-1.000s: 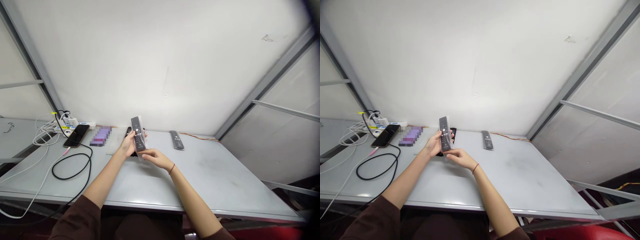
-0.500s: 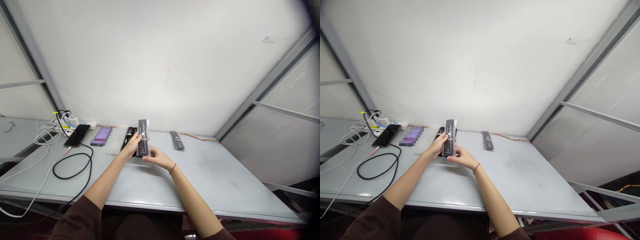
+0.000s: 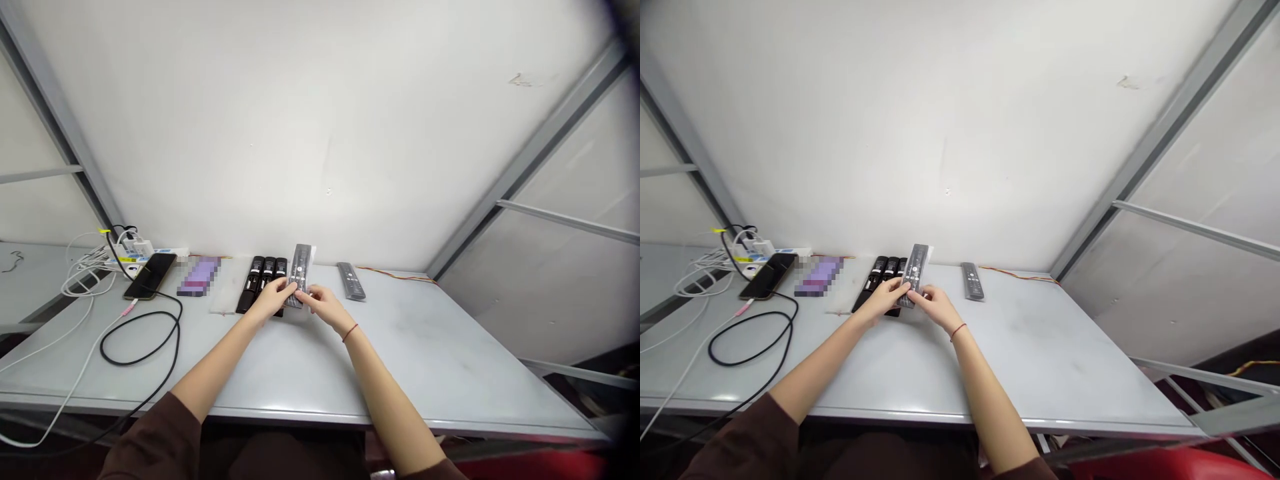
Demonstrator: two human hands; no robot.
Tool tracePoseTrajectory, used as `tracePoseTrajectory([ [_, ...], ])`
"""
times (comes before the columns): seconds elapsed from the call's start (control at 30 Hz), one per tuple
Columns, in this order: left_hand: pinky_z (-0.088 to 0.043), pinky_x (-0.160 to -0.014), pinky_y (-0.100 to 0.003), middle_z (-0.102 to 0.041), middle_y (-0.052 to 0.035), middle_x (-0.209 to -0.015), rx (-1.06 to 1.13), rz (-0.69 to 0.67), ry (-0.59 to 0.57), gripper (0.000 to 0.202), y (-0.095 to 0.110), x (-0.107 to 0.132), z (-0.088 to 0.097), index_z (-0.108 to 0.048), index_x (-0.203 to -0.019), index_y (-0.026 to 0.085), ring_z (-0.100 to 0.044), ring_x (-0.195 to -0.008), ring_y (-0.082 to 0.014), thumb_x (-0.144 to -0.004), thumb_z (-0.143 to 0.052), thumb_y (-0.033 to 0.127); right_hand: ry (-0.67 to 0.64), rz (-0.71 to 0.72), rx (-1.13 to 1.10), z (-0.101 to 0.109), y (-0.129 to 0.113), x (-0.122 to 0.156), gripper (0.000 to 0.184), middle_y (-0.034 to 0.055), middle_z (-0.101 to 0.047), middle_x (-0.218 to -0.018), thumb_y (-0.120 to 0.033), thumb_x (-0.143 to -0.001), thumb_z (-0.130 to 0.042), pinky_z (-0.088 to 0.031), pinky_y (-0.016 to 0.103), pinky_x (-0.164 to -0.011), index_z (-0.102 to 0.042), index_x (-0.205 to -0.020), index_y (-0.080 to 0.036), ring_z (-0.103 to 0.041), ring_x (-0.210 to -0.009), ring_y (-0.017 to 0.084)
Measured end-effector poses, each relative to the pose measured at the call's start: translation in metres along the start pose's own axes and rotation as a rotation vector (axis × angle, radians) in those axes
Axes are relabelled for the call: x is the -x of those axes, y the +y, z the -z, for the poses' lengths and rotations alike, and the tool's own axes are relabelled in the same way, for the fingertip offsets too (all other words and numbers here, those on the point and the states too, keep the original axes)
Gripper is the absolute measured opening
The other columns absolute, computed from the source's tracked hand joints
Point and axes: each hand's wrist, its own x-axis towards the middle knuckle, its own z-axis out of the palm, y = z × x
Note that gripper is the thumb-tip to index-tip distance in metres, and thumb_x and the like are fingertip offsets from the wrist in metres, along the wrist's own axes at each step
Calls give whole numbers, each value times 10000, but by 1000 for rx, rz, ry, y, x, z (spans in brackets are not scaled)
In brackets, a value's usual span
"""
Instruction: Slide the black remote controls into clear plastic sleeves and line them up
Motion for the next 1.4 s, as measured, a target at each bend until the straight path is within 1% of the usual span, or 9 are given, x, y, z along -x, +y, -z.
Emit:
tracePoseTrajectory([
  [0.13, -499, -727, -302, -677, -74, -912, 34, 121, -15, 253, -3, -19, -18, -650, -890, 150, -626, -841, -189, -775, -629, 375, 242, -42, 21, 33, 11, -3, 388, 68, -657, -847, -501, -783, -520, -440, 283, -601, -680, -855, -155, -537, -671, 163],
  [0.3, -507, -693, -285, -693, -95, -904, -67, 151, -58, 189, -14, -59, -62, -642, -885, 125, -644, -802, -180, -802, -599, 289, 603, -208, 217, 73, 56, -10, 305, 74, -680, -835, -363, -774, -482, -437, 307, -740, -685, -818, -139, -598, -816, 224],
  [0.47, -509, -706, -303, -668, -123, -1034, -258, 103, -14, 333, -29, -89, -105, -576, -1090, 133, -651, -818, -190, -799, -602, 292, 692, -289, 435, 83, 85, -13, 277, 101, -682, -889, -261, -782, -438, -419, 308, -810, -684, -813, -137, -596, -884, 229],
  [0.6, -460, -849, -351, -630, -146, -1116, -395, 68, 50, 451, -35, -96, -120, -483, -1228, 159, -612, -974, -226, -807, -587, 283, 754, -302, 499, 81, 90, -16, 267, 132, -663, -928, -222, -787, -432, -375, 339, -902, -681, -824, -132, -566, -958, 245],
  [0.73, -381, -949, -380, -557, -176, -1228, -584, 11, 103, 405, -31, -100, -127, -468, -1249, 164, -522, -1132, -258, -853, -496, 244, 739, -328, 546, 78, 93, -16, 300, 158, -627, -1038, -285, -774, -518, -360, 373, -928, -665, -987, -133, -532, -1041, 272],
  [0.9, -352, -975, -392, -541, -191, -1223, -729, -45, 46, 314, -24, -101, -130, -578, -1133, 136, -501, -1149, -287, -858, -464, 237, 588, -378, 606, 74, 95, -16, 429, 184, -605, -1094, -358, -777, -556, -403, 365, -870, -614, -1135, -130, -563, -1017, 289],
  [1.0, -327, -997, -445, -456, -178, -1322, -861, -149, -19, 332, -23, -96, -122, -607, -1110, 157, -429, -1205, -327, -838, -492, 308, 575, -379, 613, 74, 96, -17, 430, 184, -619, -1075, -339, -785, -553, -407, 349, -873, -604, -1148, -114, -573, -1020, 280],
  [1.17, -326, -1011, -469, -363, -117, -1433, -1134, -392, -266, 461, -29, -90, -103, -529, -1248, 219, -357, -1271, -322, -827, -501, 404, 572, -384, 614, 76, 95, -18, 407, 156, -656, -1030, -328, -786, -544, -426, 327, -842, -608, -1129, -119, -607, -974, 257],
  [1.4, -313, -1033, -431, -386, -115, -1427, -1166, -436, -281, 471, -34, -91, -99, -505, -1280, 226, -364, -1284, -284, -838, -520, 390, 669, -461, 448, 85, 93, -17, 413, 162, -690, -952, -377, -776, -532, -451, 360, -792, -643, -1070, -109, -635, -897, 272],
])
